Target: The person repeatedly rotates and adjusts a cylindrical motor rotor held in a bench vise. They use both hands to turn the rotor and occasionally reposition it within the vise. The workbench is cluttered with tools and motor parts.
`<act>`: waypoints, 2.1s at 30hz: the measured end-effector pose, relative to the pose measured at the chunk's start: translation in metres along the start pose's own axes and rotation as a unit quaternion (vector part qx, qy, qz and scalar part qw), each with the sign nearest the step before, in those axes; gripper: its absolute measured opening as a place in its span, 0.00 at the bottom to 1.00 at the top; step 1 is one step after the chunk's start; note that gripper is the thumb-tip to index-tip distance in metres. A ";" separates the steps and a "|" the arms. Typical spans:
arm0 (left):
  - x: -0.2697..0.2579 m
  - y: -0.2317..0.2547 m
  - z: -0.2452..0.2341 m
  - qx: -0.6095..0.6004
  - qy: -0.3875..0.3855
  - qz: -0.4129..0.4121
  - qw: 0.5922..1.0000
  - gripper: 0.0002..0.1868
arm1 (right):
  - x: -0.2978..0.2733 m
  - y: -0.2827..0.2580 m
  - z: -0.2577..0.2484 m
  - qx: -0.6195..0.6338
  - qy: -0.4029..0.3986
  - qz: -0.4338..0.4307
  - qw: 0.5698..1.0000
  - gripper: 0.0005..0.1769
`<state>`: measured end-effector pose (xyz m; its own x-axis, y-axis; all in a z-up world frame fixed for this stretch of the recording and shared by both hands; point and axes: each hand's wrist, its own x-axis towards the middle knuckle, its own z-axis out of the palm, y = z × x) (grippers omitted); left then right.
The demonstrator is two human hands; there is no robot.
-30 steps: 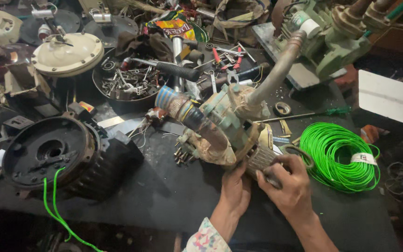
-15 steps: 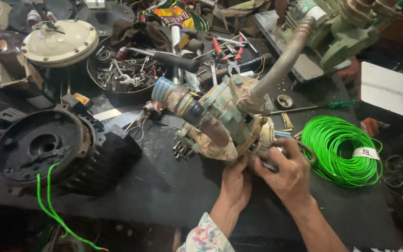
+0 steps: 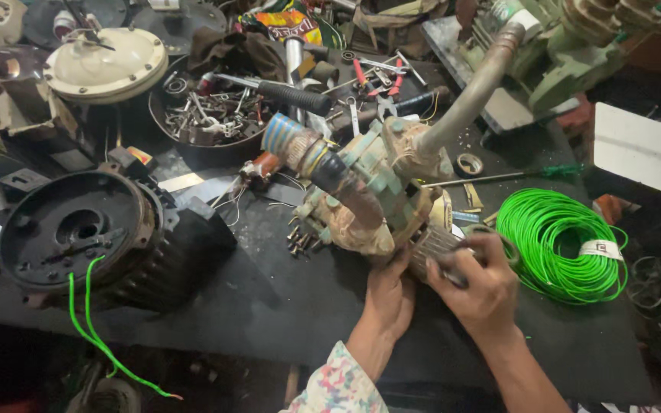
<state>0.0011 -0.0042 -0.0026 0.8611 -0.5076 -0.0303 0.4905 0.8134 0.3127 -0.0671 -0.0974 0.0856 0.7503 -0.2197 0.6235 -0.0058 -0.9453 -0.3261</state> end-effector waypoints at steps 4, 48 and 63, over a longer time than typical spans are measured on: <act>0.001 -0.002 -0.003 -0.003 0.010 0.001 1.000 0.21 | -0.002 0.000 0.001 0.001 0.002 0.006 1.000 0.12; -0.002 0.003 0.000 0.008 0.026 -0.020 0.999 0.20 | 0.026 -0.002 -0.003 0.021 -0.035 -0.003 0.999 0.15; 0.000 0.001 0.001 0.002 0.025 -0.015 1.000 0.23 | 0.036 0.005 -0.002 -0.037 -0.006 -0.222 0.974 0.08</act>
<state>0.0014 -0.0032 -0.0008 0.8513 -0.5174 -0.0873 0.5162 0.7963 0.3153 -0.0415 -0.1110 0.1082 0.6968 0.2178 0.6834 0.2735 -0.9615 0.0276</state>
